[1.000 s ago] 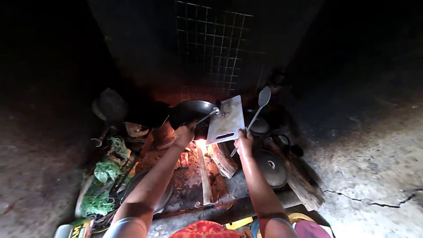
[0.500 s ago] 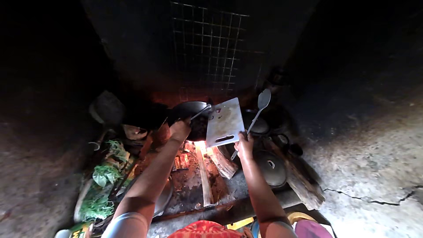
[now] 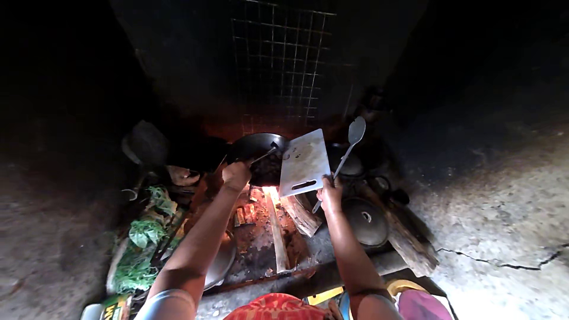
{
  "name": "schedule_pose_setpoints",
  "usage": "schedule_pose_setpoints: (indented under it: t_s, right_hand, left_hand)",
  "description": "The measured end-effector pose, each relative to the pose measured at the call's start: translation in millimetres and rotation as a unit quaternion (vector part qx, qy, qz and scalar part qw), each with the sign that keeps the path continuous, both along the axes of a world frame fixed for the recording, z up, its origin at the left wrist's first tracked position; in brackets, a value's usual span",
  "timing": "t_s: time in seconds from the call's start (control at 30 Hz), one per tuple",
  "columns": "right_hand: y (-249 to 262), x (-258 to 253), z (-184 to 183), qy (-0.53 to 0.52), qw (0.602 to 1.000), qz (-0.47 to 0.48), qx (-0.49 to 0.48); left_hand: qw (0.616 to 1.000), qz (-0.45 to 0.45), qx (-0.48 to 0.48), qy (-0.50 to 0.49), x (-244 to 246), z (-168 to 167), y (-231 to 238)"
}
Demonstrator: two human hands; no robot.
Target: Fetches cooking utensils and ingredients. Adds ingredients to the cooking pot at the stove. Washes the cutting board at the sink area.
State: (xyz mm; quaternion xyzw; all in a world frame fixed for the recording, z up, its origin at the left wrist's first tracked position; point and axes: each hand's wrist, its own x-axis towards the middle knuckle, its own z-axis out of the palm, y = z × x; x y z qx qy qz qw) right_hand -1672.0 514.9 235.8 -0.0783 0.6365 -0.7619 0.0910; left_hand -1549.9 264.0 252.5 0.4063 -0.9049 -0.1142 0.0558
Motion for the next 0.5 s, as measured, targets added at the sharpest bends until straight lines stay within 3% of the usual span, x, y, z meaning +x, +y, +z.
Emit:
schedule_pose_setpoints:
  t_s: [0.27,0.4,0.5]
  right_hand:
    - [-5,5,0,0.014,1.000,-0.003,-0.011]
    - [2,8,-2,0.008,1.000,0.002,-0.018]
    - [3,10,-2,0.006,1.000,0.000,-0.014]
  left_hand:
    - [0.974,-0.097,-0.129,0.160,11,-16,30]
    - [0.992,-0.039,-0.072,0.094,9,-18,12]
    - [0.992,-0.039,-0.046,0.107,3,-4,16]
